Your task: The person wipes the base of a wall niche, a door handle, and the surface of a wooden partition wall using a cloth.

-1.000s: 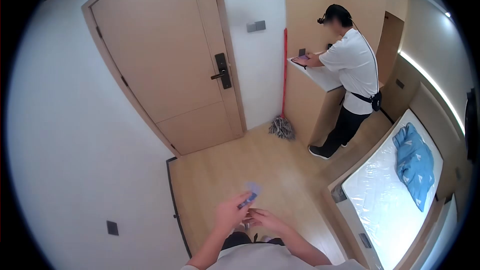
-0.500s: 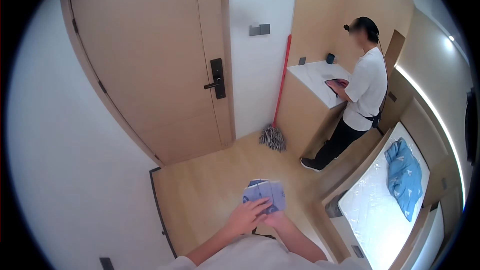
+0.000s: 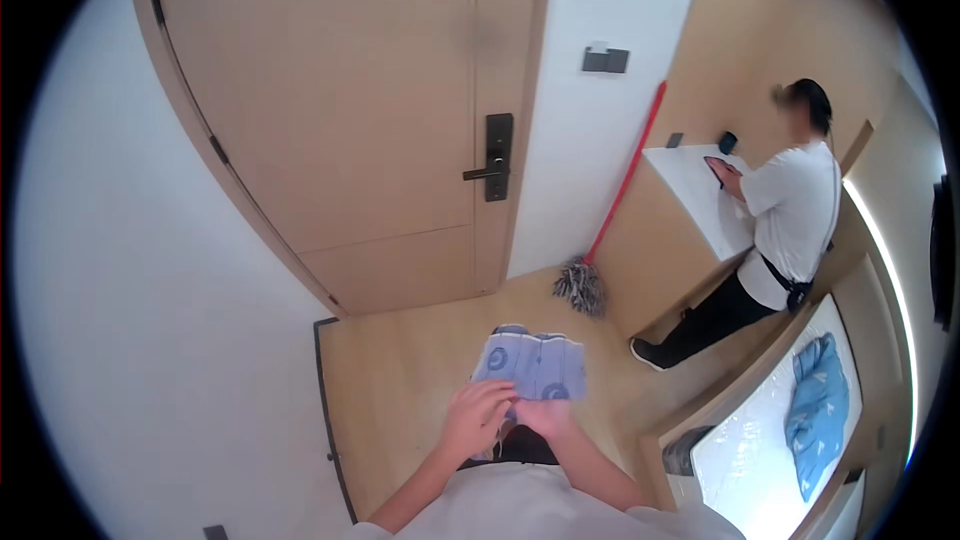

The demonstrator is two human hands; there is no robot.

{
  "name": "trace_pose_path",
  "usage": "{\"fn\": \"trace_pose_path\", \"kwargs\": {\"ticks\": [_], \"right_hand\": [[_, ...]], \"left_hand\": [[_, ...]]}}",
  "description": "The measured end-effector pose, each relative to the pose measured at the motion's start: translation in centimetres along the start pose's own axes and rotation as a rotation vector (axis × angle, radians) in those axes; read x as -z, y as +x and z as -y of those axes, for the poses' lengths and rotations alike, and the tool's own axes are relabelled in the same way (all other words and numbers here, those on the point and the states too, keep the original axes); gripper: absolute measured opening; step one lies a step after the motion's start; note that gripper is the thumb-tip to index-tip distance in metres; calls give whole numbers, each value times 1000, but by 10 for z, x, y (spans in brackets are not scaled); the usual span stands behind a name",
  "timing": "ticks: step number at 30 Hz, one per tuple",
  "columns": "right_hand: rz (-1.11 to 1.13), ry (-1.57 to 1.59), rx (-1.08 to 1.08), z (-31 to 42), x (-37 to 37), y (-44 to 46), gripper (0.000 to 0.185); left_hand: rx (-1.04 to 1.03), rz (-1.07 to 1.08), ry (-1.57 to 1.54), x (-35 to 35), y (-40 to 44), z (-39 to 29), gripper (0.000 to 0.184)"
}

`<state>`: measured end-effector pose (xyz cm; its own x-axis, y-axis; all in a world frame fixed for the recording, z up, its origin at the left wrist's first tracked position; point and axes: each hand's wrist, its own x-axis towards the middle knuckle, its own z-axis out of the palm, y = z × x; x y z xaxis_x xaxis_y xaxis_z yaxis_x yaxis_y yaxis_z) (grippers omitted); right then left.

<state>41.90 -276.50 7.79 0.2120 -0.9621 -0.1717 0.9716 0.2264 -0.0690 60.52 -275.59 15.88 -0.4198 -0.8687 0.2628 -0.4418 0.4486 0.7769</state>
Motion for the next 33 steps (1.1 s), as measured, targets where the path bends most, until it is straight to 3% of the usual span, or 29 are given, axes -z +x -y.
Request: {"fn": "trace_pose_path", "kwargs": {"ticks": [5,8,10,13,18,24,27,30,33], "right_hand": [[-77,-12,36,34,-47,70,52],[-22,73,105,62,-37,125,53],[-1,130,154,96,-38,152,52],[10,131,163,113,-50,193,50],[-42,-33,151,146,-69,259,54],[-55,-119,286,159,-53,347,48],[-221,-236,365,151,-71,391,44],[-60,-248,402,133,-57,446,44],[-264,-334,429,119,-7,529,52]], "left_hand": [[151,-57,-30,35,51,31,24],[359,-230,-235,27,78,82,29],[635,-229,-393,49,121,76,37],[497,-290,-441,68,162,110,40],[487,-335,-481,85,257,140,39],[429,-216,-417,100,356,216,36],[405,-150,-269,110,410,241,40],[357,-151,-74,95,453,292,47],[292,-81,-143,75,475,339,54]]}}
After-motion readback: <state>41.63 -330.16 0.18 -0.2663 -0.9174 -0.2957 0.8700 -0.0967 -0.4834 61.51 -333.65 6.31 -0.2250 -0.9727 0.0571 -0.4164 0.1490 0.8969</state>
